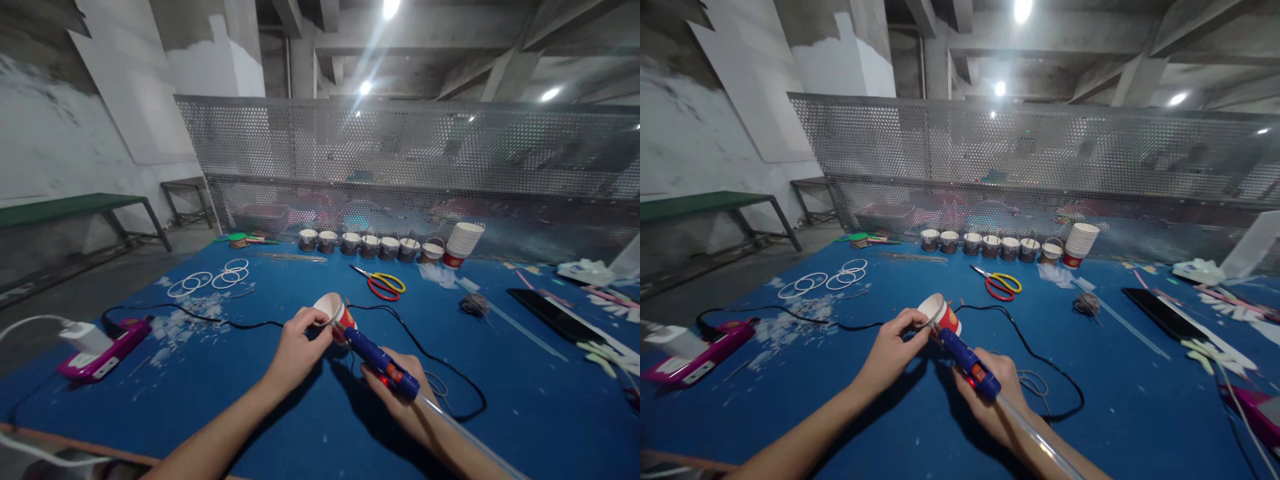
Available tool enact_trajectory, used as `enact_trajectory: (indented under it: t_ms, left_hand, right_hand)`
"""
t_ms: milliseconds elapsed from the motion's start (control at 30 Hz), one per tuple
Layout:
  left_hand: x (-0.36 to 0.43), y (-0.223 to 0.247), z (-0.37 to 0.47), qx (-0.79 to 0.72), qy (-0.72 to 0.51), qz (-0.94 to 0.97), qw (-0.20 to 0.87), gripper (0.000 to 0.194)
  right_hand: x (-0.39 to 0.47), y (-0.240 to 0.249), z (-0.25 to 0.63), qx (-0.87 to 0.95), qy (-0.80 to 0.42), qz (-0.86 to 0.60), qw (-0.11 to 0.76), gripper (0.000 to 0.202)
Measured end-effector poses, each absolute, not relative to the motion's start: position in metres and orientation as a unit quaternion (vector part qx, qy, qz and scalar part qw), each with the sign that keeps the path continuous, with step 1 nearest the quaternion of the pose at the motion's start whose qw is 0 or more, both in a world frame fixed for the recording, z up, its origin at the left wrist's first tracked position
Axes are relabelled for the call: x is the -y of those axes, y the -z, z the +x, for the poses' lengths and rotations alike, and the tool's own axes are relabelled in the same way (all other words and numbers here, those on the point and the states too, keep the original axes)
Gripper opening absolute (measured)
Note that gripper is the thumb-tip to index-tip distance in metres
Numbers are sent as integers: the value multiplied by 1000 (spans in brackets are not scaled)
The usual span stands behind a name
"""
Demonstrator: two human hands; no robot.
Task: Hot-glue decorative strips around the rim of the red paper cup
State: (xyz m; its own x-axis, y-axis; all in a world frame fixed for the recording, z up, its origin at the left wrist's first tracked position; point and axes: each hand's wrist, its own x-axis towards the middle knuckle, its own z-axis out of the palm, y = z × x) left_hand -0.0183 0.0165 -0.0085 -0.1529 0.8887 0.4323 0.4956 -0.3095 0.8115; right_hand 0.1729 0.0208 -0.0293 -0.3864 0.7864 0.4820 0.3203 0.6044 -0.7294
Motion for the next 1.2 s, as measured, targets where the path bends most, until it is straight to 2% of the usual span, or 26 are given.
enact_trajectory:
  t_ms: [167, 767, 1000, 1200]
  left_hand:
    - [-17, 8, -19, -560, -514, 620, 196, 11]
    - [-15, 2, -20, -561, -495, 631, 206, 6]
    - [-15, -1, -22, -553, -495, 631, 227, 9]
    - [-17, -1, -25, -533, -486, 637, 270, 6]
  right_hand:
    - [-23, 36, 173, 805, -236, -341, 424, 31]
    - [-25, 20, 177, 759, -303, -371, 441, 32]
    - [-22, 22, 176, 786, -276, -354, 425, 32]
    - [-28, 22, 178, 737, -343, -375, 445, 34]
